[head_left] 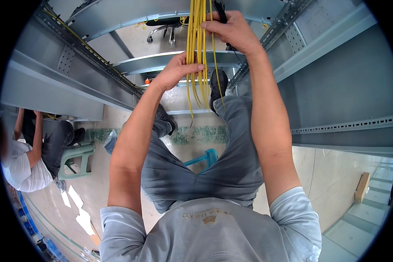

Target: The person walks to a server rack, picks up a bundle of yellow cables, and uses zip ties to secure them inside the rack. The person repeatedly gathers, aligns, and fastens the cables while another worker assists nearby.

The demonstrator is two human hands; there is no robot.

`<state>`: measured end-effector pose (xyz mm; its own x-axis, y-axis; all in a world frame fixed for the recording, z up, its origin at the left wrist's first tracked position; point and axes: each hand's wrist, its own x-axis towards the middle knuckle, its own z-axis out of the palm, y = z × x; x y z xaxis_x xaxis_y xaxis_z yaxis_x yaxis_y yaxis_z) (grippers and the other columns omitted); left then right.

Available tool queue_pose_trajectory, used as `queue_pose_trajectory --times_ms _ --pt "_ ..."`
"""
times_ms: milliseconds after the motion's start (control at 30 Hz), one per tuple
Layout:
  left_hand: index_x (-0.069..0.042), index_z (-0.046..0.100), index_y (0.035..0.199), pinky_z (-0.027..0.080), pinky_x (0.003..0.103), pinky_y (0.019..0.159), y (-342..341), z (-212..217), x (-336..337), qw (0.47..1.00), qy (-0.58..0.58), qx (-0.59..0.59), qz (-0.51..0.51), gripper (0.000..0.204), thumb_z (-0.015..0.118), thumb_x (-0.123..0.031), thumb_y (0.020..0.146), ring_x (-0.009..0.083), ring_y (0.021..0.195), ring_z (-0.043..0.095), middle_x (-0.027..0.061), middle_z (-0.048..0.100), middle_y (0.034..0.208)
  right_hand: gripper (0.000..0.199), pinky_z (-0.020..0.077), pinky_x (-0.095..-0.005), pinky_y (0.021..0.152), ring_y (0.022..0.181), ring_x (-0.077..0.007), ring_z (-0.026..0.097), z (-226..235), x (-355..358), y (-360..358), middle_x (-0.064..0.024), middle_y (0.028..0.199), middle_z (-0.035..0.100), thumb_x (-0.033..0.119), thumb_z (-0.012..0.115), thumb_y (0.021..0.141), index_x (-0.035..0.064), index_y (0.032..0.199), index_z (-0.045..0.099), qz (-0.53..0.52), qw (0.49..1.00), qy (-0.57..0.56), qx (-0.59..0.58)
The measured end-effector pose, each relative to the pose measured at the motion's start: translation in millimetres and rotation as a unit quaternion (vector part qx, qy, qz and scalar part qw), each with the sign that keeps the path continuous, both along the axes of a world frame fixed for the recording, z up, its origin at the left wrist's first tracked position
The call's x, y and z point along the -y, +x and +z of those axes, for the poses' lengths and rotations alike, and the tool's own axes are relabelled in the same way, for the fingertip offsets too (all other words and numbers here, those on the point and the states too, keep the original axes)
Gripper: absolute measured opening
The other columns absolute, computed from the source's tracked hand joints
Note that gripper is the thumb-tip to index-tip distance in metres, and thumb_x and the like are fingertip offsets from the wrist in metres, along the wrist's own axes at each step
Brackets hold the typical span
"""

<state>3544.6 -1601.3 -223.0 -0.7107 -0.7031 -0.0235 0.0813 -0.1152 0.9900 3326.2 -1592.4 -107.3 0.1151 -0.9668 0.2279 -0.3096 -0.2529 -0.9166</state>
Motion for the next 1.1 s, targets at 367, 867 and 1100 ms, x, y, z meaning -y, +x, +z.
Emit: queue_pose_trajectory --times_ms 367,867,1100 --pt "-0.004 0.07 0.117 0.053 0.031 0.093 9 -2 -6 0.999 0.054 0.0 -0.007 0.034 0.075 -0.028 0.094 0.0136 0.097 0.068 0.0051 0.074 0.105 0.033 0.0326 -0.0223 0.049 0.054 -0.0021 0.044 -4 -4 4 0.0034 0.069 0.062 0.039 0.08 0.088 0.0066 0.086 0.072 -0.009 0.998 -0.048 -0.051" --pt "-0.006 0.065 0.115 0.052 0.031 0.091 9 -6 -12 0.998 0.056 -0.025 -0.02 0.033 0.079 -0.022 0.09 0.0135 0.096 0.066 0.0033 0.071 0.103 0.027 0.0417 -0.0251 0.057 0.065 -0.0063 0.054 -1 -10 5 0.0017 0.077 0.065 0.03 0.073 0.095 0.0028 0.096 0.072 0.058 0.998 0.013 0.022" --pt "-0.004 0.067 0.114 0.052 0.03 0.091 9 -12 -12 0.999 0.03 -0.025 0.005 0.032 0.078 -0.022 0.09 0.0128 0.095 0.066 0.0035 0.072 0.103 0.025 0.0327 -0.0214 0.044 0.05 -0.0026 0.046 3 -19 9 0.0014 0.068 0.064 0.029 0.072 0.096 0.0046 0.096 0.07 0.031 0.999 0.011 0.027"
